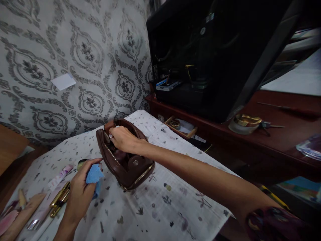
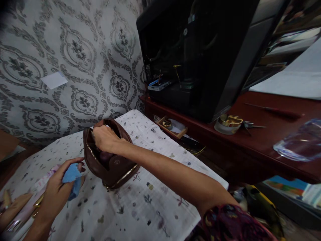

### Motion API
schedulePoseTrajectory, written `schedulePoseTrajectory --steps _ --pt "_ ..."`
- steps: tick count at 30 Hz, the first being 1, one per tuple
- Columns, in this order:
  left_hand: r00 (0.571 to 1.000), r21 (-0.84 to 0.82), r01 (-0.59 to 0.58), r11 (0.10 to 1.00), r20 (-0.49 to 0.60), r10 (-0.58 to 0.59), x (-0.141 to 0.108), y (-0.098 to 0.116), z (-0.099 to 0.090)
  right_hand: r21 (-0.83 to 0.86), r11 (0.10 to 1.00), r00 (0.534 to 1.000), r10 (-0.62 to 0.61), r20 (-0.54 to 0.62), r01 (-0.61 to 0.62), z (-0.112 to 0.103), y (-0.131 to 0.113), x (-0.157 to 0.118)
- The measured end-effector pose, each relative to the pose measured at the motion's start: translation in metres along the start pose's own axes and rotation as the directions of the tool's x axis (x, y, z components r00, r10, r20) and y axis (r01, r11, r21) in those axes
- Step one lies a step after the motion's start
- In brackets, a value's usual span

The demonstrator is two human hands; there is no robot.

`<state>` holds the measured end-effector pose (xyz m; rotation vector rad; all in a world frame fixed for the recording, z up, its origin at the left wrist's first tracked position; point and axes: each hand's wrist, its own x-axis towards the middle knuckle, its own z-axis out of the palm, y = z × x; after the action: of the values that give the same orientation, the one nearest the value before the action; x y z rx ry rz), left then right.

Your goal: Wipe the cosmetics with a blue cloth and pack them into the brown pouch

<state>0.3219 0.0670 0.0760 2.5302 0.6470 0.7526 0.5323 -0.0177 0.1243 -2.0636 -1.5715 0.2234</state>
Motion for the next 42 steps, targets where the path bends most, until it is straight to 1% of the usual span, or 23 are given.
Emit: schedulePoseTrajectory --steps 7,11,13,17,21,26,32,36,38,40,42 --pt "0.999 -0.002 0.048 0.999 0.005 -0.048 0.001 0.005 0.001 0.04 0.986 0.983 -0.165 0.075 0.162 0.002 0.008 -0.005" --pt "0.999 -0.003 0.048 0.999 0.007 -0.048 0.001 0.005 0.003 -0.018 0.988 0.988 -0.154 0.027 0.155 0.009 0.0 -0.008" --pt "0.999 -0.006 0.05 0.999 0.012 -0.05 0.002 0.005 0.003 -0.037 0.984 0.985 -0.172 0.019 0.172 0.014 -0.003 -0.008" --pt "0.998 0.0 0.055 0.998 0.018 -0.055 0.001 0.006 0.003 -0.025 0.976 0.977 -0.215 0.003 0.215 0.023 0.0 -0.006" --pt "0.999 0.009 0.037 0.999 0.016 -0.037 0.0 0.006 0.001 0.024 0.979 0.978 -0.203 -0.038 0.204 0.024 0.009 -0.004" --pt "0.998 -0.005 0.051 0.999 0.031 -0.051 -0.001 0.004 0.001 0.056 0.985 0.986 -0.167 0.005 0.166 0.013 0.012 -0.004" --pt "0.998 0.01 0.028 1.0 0.047 -0.029 -0.002 0.0 0.0 0.061 0.994 0.995 -0.094 0.03 0.092 0.0 0.008 -0.002" --pt "0.998 0.03 0.032 0.999 0.05 -0.033 -0.004 -0.004 -0.001 0.078 0.993 0.996 -0.088 0.0 0.087 -0.004 0.009 -0.002" --pt "0.998 0.041 0.042 0.998 0.053 -0.044 -0.007 -0.008 -0.002 0.085 0.994 0.997 -0.066 -0.027 0.068 -0.007 0.009 -0.005" --pt "0.997 0.047 0.053 0.997 0.058 -0.056 -0.01 -0.013 -0.003 0.104 0.992 0.993 -0.059 -0.103 0.069 -0.011 0.01 -0.011" --pt "0.996 0.054 0.059 0.997 0.062 -0.062 -0.015 -0.02 -0.004 0.154 0.983 0.973 -0.068 -0.221 0.103 -0.016 0.01 -0.022"
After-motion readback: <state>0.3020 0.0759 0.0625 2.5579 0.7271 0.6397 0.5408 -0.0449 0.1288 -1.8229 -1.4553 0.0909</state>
